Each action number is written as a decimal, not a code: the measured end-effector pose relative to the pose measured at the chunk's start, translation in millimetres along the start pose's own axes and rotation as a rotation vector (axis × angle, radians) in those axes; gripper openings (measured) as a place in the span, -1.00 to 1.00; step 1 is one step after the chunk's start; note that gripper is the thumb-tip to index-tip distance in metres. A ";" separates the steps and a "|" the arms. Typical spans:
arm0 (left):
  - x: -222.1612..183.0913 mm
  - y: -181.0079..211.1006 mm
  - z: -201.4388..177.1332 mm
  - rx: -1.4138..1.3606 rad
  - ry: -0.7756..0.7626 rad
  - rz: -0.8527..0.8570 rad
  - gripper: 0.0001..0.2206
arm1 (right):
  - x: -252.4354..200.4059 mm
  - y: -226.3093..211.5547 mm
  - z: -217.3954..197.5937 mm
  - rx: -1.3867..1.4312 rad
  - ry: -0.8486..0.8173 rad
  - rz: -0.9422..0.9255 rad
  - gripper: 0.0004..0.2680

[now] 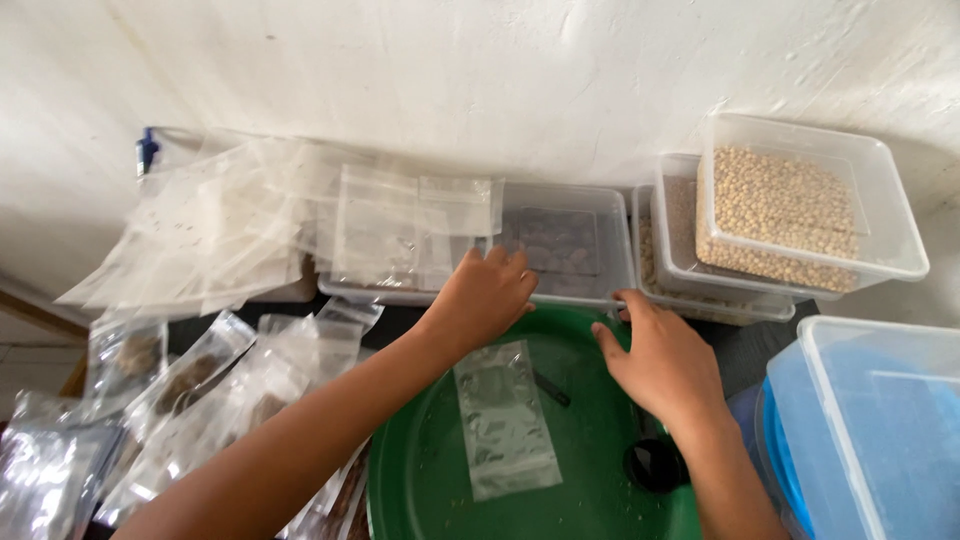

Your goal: The person places dried food items from a container into small plastic bags, seals each bag, and then places the sealed bags into a larger plastic container.

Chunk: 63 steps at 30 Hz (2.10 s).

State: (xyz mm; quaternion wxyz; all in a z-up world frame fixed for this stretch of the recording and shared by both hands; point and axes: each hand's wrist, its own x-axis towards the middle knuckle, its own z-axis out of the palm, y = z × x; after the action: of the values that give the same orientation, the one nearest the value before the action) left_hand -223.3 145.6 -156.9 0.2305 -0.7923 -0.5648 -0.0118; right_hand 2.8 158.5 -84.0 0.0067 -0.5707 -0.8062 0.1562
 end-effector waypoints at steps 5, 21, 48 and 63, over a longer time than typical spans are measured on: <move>12.7 -6.4 10.4 0.037 -0.096 0.097 -0.84 | 11.0 -8.7 -7.9 0.037 -0.184 0.145 -0.60; 32.6 6.3 -7.2 0.351 0.085 0.226 -0.74 | 23.0 -6.3 -4.3 0.178 -0.227 0.218 -0.44; 21.9 -48.0 -81.7 0.248 0.550 0.208 -0.85 | 4.0 0.2 9.8 0.246 0.726 -0.306 -0.51; -55.6 -20.6 -149.4 0.033 0.500 0.177 -0.48 | -78.8 -25.1 -25.7 0.322 0.768 -0.323 -0.50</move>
State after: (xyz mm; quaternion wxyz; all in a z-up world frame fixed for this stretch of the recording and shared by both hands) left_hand -225.8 44.8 -31.6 0.3760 -0.8071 -0.4190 -0.1780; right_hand 12.0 84.5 -39.9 0.4186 -0.4457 -0.7895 0.0535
